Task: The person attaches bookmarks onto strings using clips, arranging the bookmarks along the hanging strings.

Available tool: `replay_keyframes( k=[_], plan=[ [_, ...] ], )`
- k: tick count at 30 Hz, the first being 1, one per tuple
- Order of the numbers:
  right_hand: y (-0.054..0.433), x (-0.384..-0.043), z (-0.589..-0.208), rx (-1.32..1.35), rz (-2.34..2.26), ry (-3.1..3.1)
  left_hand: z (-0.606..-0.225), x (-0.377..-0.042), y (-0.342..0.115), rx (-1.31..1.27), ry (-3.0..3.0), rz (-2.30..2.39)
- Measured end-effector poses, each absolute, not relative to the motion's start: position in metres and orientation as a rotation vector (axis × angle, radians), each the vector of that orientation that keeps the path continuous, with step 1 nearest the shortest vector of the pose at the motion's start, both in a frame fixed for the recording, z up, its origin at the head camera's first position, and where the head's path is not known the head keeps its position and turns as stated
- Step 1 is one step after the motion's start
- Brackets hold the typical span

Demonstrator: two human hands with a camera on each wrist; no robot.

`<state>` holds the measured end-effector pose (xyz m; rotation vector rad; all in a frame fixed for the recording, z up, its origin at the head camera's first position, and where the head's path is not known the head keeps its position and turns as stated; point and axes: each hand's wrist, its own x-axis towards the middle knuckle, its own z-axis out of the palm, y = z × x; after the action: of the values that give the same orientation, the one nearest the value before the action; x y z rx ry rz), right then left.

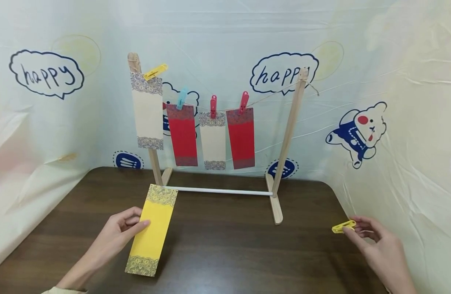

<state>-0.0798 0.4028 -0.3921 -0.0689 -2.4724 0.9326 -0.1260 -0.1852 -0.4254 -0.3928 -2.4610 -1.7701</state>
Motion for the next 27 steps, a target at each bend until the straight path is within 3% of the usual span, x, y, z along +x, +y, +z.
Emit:
replay_keyframes(
  k=[27],
  plan=[
    [0.390,-0.086,-0.376,-0.089,1.017,-2.419,-0.390,-0.164,-0.124,-0.530,-2.471,-1.750]
  ],
)
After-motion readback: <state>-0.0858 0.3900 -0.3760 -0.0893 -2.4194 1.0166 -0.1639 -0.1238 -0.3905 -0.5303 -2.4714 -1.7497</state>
